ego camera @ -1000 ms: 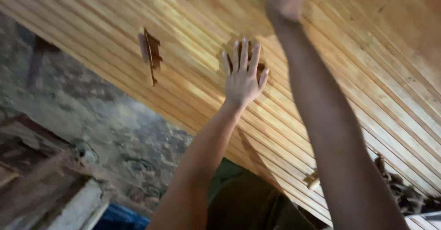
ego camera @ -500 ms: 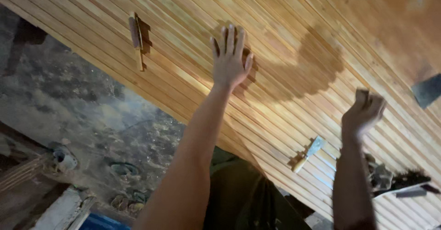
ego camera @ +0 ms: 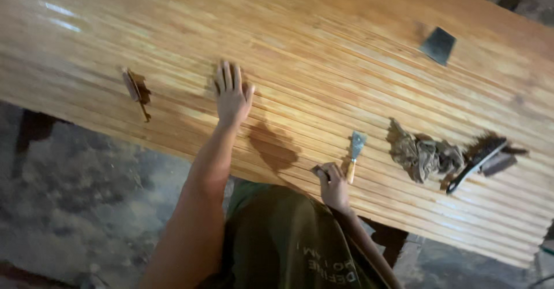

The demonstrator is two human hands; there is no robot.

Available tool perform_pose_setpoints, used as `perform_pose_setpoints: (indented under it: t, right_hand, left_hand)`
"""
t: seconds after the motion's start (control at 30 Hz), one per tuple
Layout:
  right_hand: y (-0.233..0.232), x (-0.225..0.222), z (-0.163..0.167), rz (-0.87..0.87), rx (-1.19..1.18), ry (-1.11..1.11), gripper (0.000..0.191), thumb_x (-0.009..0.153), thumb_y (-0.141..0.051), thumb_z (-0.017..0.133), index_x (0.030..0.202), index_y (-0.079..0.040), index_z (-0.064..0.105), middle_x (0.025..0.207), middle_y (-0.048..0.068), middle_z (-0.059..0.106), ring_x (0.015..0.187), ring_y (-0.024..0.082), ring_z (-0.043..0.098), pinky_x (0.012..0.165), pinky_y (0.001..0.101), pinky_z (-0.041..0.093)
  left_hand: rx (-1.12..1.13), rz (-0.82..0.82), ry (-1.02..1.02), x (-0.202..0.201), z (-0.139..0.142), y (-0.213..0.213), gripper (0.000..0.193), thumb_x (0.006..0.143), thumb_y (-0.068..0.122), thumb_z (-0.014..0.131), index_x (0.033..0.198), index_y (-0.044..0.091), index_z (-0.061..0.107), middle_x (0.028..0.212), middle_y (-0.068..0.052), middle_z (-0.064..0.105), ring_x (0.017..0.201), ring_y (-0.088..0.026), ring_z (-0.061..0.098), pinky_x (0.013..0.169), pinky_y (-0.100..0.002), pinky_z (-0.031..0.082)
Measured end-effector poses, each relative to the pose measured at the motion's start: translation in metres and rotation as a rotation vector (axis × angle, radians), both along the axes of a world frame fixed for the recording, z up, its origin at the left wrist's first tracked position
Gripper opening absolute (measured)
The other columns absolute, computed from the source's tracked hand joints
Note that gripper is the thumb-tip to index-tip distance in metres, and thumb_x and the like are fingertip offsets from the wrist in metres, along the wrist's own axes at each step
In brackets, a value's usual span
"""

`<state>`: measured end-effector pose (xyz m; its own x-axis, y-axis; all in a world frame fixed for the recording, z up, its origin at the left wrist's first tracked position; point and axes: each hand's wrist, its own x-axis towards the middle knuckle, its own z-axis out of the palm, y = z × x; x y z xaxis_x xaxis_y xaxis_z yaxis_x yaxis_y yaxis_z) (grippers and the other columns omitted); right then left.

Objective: The person sands a wooden slatted surface using a sanding block and a putty knife, then wipes the surface with a cloth. The person alternates between sanding and wiping, moving across different sections of the surface.

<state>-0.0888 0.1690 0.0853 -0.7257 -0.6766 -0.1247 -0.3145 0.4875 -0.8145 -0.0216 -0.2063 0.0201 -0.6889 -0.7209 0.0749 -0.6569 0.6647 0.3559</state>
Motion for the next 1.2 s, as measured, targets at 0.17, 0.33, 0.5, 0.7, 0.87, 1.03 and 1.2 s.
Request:
perform_pose_setpoints:
  t: [0.17,0.33,0.5,0.7,0.87,1.03,1.2]
  right_hand:
    - [0.035,-0.010,-0.014,-0.209,0.120,0.096,0.013,0.098,-0.012,0.067,0.093,0.000,0.068,0.094,0.020,0.068,0.081,0.038,0.067,0.067,0.0451,0.052]
    - [0.048,-0.009,-0.024,-0.198,0.138,-0.108,0.014,0.094,-0.014,0.068,0.101,-0.002,0.072,0.096,0.018,0.073,0.081,0.030,0.072,0.071,0.0413,0.056]
    - [0.040,0.013,-0.026,-0.066,0.016,-0.248,0.022,0.090,-0.012,0.069,0.110,-0.003,0.075,0.099,0.017,0.075,0.086,0.027,0.073,0.077,0.0387,0.058]
    - [0.068,-0.022,-0.040,0.019,0.141,0.002,0.026,0.093,-0.023,0.074,0.108,-0.002,0.068,0.094,0.018,0.071,0.083,0.034,0.068,0.069,0.0495,0.054]
    - [0.144,-0.146,-0.024,-0.513,0.135,0.595,0.077,0.097,-0.020,0.083,0.156,0.000,0.037,0.160,0.031,0.027,0.148,0.052,0.030,0.122,0.0562,0.034]
    - [0.201,-0.205,-0.011,-0.455,0.430,0.424,0.082,0.088,-0.033,0.082,0.160,-0.020,0.044,0.164,0.026,0.023,0.149,0.050,0.023,0.120,0.0633,0.020]
    - [0.199,-0.171,-0.034,-0.481,0.318,0.474,0.060,0.098,-0.030,0.084,0.147,-0.012,0.054,0.164,0.021,0.038,0.150,0.046,0.033,0.126,0.0614,0.025]
  left_hand:
    - [0.023,-0.127,-0.092,0.037,0.011,0.084,0.087,0.098,0.054,0.057,0.161,0.003,0.027,0.168,-0.026,0.016,0.155,-0.048,0.015,0.121,-0.069,0.013]
    - [0.114,-0.302,-0.087,0.048,0.023,0.182,0.071,0.089,0.047,0.070,0.141,0.001,0.054,0.157,-0.035,0.033,0.145,-0.051,0.031,0.113,-0.066,0.027]
    - [0.939,-0.350,0.215,0.041,0.020,0.243,0.030,0.092,0.022,0.073,0.116,0.004,0.074,0.104,-0.016,0.074,0.092,-0.024,0.071,0.083,-0.038,0.056]
    - [0.946,-0.313,0.092,0.044,0.010,0.244,0.011,0.088,0.012,0.073,0.088,0.001,0.074,0.077,-0.007,0.074,0.073,-0.013,0.065,0.070,-0.032,0.053]
    - [0.968,-0.320,0.107,0.051,0.019,0.240,0.012,0.090,0.013,0.072,0.087,0.000,0.071,0.076,-0.006,0.072,0.071,-0.011,0.063,0.067,-0.030,0.052]
    - [1.067,-0.274,0.088,0.053,0.026,0.247,0.013,0.092,0.008,0.073,0.085,0.002,0.064,0.073,-0.005,0.067,0.064,-0.010,0.058,0.057,-0.029,0.047]
    - [1.117,-0.070,0.037,0.063,0.013,0.243,0.018,0.096,0.008,0.064,0.080,0.008,0.056,0.069,-0.002,0.069,0.049,-0.010,0.053,0.043,-0.026,0.040]
